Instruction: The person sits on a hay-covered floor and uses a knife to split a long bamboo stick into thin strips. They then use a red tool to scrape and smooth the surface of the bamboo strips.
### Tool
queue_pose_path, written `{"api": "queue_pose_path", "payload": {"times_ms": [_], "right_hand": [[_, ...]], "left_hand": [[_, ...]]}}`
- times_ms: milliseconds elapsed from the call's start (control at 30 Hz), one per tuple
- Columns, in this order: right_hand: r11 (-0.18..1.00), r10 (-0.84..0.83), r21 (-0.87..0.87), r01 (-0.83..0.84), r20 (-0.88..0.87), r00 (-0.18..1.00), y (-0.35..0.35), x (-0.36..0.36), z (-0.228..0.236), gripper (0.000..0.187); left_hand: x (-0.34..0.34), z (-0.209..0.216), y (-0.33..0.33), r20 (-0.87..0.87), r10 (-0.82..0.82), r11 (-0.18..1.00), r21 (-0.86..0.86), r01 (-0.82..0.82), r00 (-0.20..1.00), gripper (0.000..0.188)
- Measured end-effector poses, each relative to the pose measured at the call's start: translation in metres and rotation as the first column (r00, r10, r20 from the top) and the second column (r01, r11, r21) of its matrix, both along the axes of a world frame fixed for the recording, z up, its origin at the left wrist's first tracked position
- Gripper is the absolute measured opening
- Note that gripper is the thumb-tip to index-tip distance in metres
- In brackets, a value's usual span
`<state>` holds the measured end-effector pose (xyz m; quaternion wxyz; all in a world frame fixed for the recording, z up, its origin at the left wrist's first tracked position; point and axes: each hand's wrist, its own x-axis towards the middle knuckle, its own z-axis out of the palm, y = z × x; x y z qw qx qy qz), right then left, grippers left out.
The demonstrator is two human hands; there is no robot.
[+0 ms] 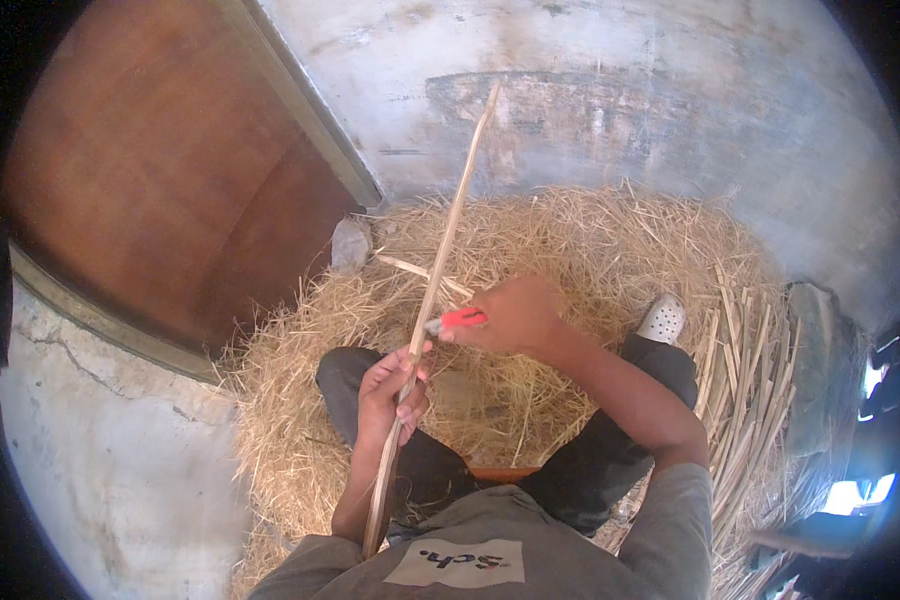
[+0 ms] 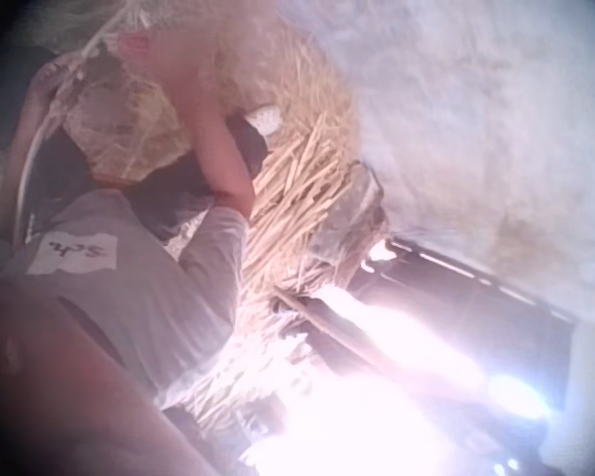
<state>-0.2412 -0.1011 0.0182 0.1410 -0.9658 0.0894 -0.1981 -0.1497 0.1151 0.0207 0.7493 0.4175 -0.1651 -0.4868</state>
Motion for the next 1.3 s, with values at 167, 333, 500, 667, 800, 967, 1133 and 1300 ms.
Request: {"api": "queue_pose_path", "payload": {"times_ms": [167, 333, 500, 667, 800, 967, 1133, 1300], "right_hand": [[0.993, -0.112, -0.013, 0.116, 0.169, 0.979, -0.014, 0.014, -0.021, 0.068], [0.979, -0.202, -0.003, 0.202, 0.015, 0.979, -0.016, 0.021, -0.004, 0.065], [0.974, -0.210, -0.067, 0.218, 0.111, 0.971, -0.022, 0.029, -0.025, 0.067], [0.979, -0.150, -0.137, 0.150, 0.009, 0.989, -0.043, 0.030, -0.014, 0.075], [0.883, -0.408, 0.195, 0.427, -0.127, 0.904, -0.065, 0.036, -0.005, 0.076], [0.925, -0.346, -0.166, 0.343, 0.012, 0.938, -0.099, 0.031, -0.021, 0.076], [0.896, -0.442, 0.016, 0.444, -0.074, 0.894, -0.113, 0.032, -0.007, 0.079], [0.596, -0.769, 0.225, 0.771, -0.120, 0.628, -0.214, -0.009, -0.020, 0.083]], "left_hand": [[-0.008, 0.005, -0.004, -0.051, 0.002, 1.000, -0.028, -0.003, 0.999, 0.033], [-0.008, 0.002, -0.003, -0.013, 0.022, 1.000, -0.005, -0.022, 1.000, 0.033], [-0.012, -0.001, 0.003, -0.001, 0.000, 0.999, 0.042, 0.000, 1.000, 0.034], [-0.015, 0.002, 0.009, -0.005, -0.004, 0.999, 0.042, 0.005, 1.000, 0.033], [-0.025, 0.002, 0.018, -0.039, -0.025, 0.998, 0.050, 0.027, 0.999, 0.033], [-0.035, 0.003, 0.028, -0.034, -0.055, 0.996, 0.066, 0.057, 0.998, 0.032], [-0.042, 0.006, 0.038, -0.019, -0.072, 0.990, 0.118, 0.074, 0.997, 0.032], [-0.072, 0.010, 0.069, 0.021, -0.232, 0.946, 0.236, 0.221, 0.972, 0.031]]}}
